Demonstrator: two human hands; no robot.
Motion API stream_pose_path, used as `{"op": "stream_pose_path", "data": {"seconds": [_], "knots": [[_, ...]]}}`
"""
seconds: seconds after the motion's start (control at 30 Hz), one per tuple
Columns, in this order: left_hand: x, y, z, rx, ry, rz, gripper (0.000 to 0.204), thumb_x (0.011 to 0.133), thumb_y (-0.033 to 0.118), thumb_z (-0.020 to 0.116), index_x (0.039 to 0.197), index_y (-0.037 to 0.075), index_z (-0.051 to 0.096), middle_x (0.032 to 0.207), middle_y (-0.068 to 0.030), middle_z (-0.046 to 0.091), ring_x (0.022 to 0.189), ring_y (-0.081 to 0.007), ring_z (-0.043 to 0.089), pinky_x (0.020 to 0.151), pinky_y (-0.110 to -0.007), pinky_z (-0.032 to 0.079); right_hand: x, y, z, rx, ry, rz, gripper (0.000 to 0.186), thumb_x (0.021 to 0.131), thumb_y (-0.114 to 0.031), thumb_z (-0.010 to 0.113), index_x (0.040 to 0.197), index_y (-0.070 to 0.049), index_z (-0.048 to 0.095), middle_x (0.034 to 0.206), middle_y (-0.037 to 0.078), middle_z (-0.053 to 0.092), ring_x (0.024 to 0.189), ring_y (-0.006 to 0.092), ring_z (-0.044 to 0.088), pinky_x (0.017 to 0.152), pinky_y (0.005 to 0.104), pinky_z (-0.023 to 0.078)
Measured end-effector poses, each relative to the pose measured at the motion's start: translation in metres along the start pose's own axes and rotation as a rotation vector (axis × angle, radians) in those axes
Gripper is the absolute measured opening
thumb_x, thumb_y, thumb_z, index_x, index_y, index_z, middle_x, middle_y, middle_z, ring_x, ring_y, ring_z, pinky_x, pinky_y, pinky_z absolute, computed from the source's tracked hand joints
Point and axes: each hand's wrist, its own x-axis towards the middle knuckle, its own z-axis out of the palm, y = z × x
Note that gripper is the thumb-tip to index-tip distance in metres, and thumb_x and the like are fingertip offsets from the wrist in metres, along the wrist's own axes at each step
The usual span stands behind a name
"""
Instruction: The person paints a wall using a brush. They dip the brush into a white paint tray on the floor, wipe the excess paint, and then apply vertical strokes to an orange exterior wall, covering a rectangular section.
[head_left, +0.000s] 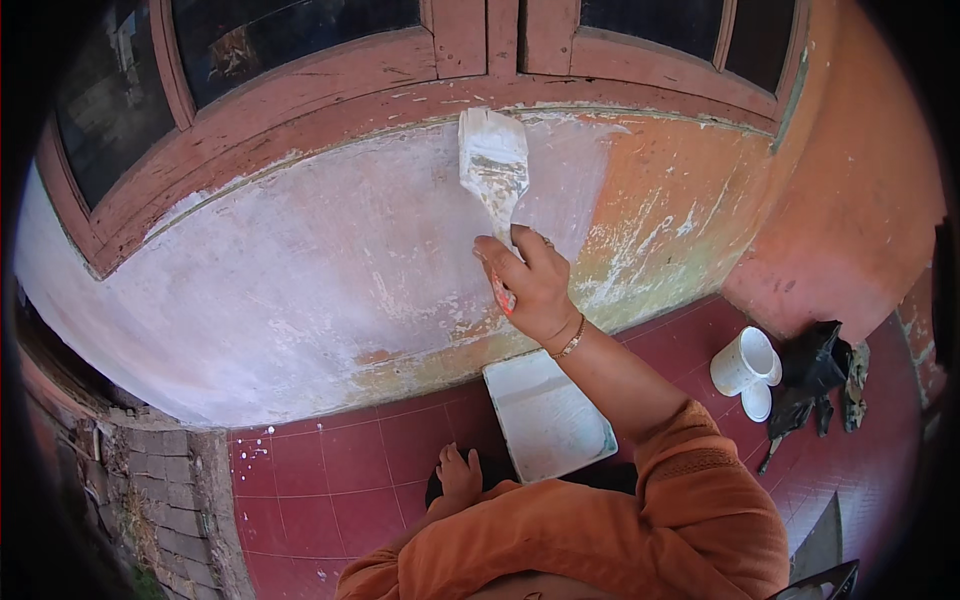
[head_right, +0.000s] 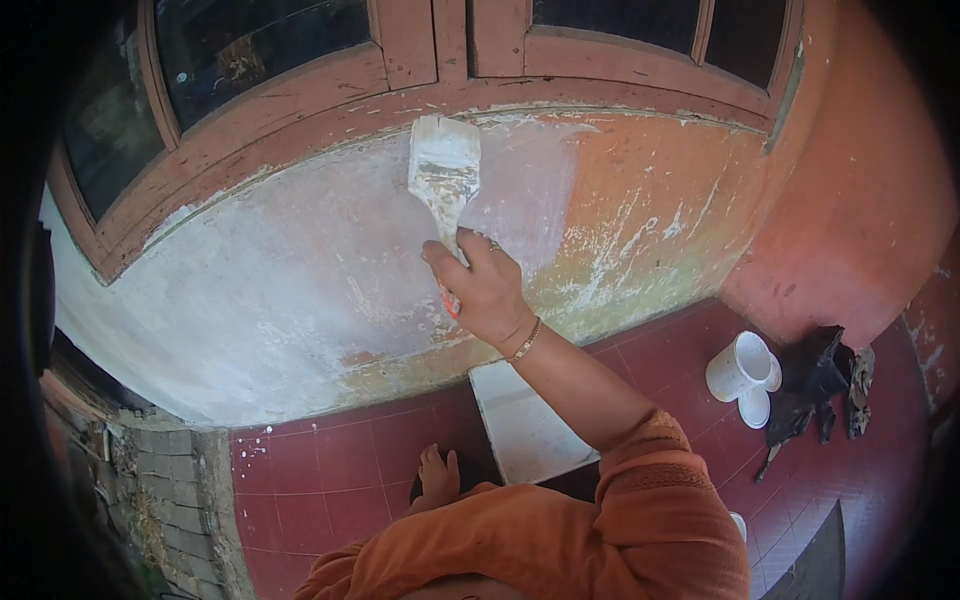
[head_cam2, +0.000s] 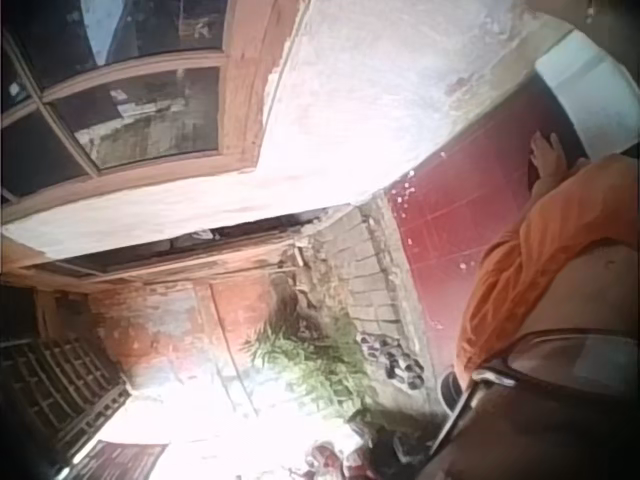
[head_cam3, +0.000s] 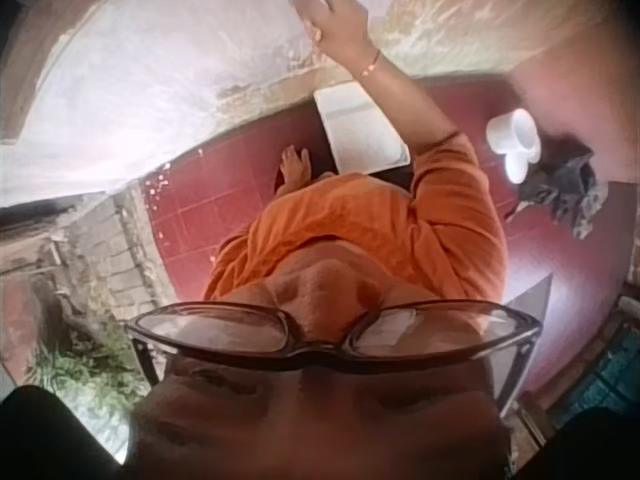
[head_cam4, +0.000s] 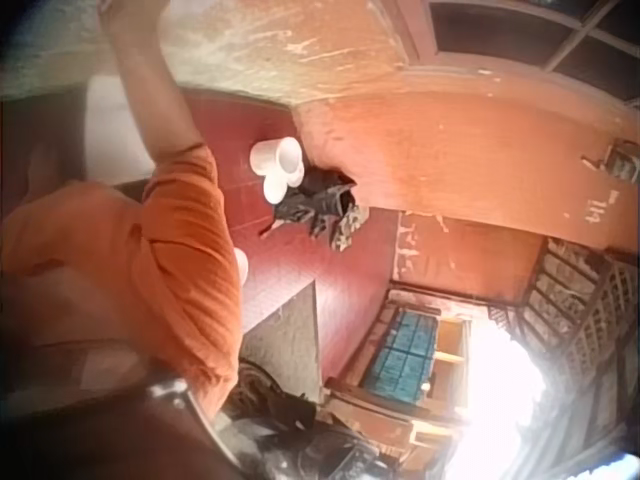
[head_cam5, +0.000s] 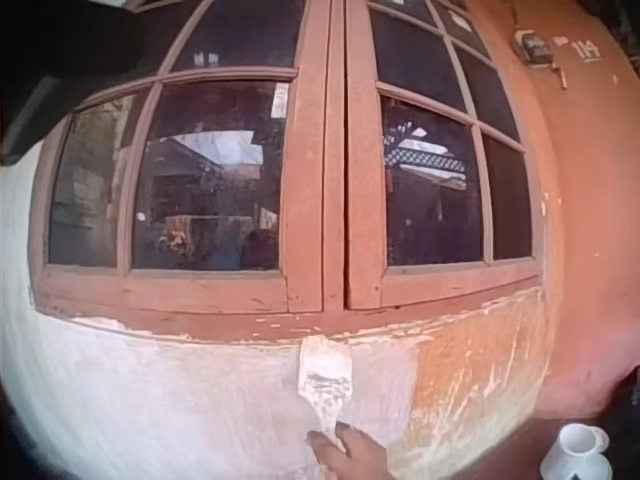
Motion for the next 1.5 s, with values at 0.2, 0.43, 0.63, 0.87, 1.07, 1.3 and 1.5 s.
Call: {"op": "stream_pose_path", "data": {"seconds": [0.2, 0.43, 0.63, 0.87, 1.07, 1.3, 1.5], "knots": [[0.002, -0.009, 0.000, -0.033, 0.049, -0.001, 0.058, 0.094, 0.039, 0.046, 0.133, -0.003, 0.038, 0.139, -0.0228, 0.038, 0.129, -0.0403, 0.038, 0.104, -0.058, 0.028, -0.053, -0.024, 0.042, 0.117, -0.338, -0.146, 0.033, 0.069, -0.010, 0.066, 0.101, -0.009, 0.058, 0.089, 0.012, 0.049, 0.066, 0.0267, 0.058, 0.058, 0.0377, 0.050], [0.002, -0.015, 0.004, -0.055, 0.053, 0.004, 0.058, 0.094, 0.039, 0.046, 0.134, -0.003, 0.037, 0.138, -0.0228, 0.039, 0.128, -0.0402, 0.039, 0.104, -0.058, 0.028, -0.089, -0.024, -0.010, 0.214, -0.688, -0.085, 0.040, 0.070, -0.008, 0.065, 0.109, -0.010, 0.061, 0.099, 0.016, 0.055, 0.076, 0.0255, 0.062, 0.064, 0.0335, 0.053], [0.000, -0.001, 0.000, -0.023, 0.010, 0.014, 0.059, 0.094, 0.039, 0.046, 0.134, -0.004, 0.037, 0.139, -0.0229, 0.038, 0.128, -0.0398, 0.039, 0.105, -0.058, 0.027, 0.001, -0.026, 0.001, 0.077, -0.138, -0.153, 0.034, 0.071, -0.009, 0.064, 0.104, -0.007, 0.060, 0.097, 0.015, 0.054, 0.073, 0.0250, 0.062, 0.062, 0.0357, 0.053], [0.004, -0.017, 0.003, -0.056, 0.083, 0.016, 0.058, 0.094, 0.039, 0.047, 0.133, -0.004, 0.038, 0.139, -0.0230, 0.038, 0.128, -0.0399, 0.039, 0.104, -0.057, 0.029, -0.078, -0.036, 0.066, 0.145, -0.495, -0.232, 0.033, 0.073, -0.011, 0.063, 0.104, -0.006, 0.056, 0.098, 0.016, 0.051, 0.076, 0.0272, 0.063, 0.065, 0.0367, 0.054], [0.003, -0.018, 0.004, -0.092, 0.081, 0.009, 0.056, 0.094, 0.038, 0.048, 0.132, -0.003, 0.039, 0.137, -0.0231, 0.040, 0.125, -0.0406, 0.041, 0.102, -0.057, 0.031, -0.065, -0.053, 0.021, 0.211, -0.569, -0.198, 0.032, 0.074, -0.012, 0.063, 0.105, -0.007, 0.057, 0.102, 0.018, 0.051, 0.076, 0.0282, 0.063, 0.065, 0.0355, 0.054], [0.003, -0.017, 0.004, -0.082, 0.074, 0.030, 0.058, 0.094, 0.038, 0.047, 0.133, -0.004, 0.038, 0.137, -0.0231, 0.039, 0.126, -0.0405, 0.041, 0.102, -0.057, 0.030, 0.013, -0.046, 0.058, 0.123, -0.193, -0.271, 0.035, 0.071, -0.009, 0.065, 0.105, -0.008, 0.060, 0.109, 0.020, 0.054, 0.080, 0.0272, 0.063, 0.066, 0.0317, 0.054], [0.006, -0.020, 0.002, -0.107, 0.085, 0.011, 0.058, 0.094, 0.038, 0.047, 0.133, -0.004, 0.037, 0.138, -0.0229, 0.039, 0.126, -0.0403, 0.041, 0.103, -0.055, 0.030, -0.071, -0.049, 0.081, 0.157, -0.542, -0.311, 0.039, 0.065, -0.015, 0.071, 0.100, -0.005, 0.057, 0.096, 0.017, 0.051, 0.082, 0.0281, 0.063, 0.068, 0.0342, 0.054]]}}
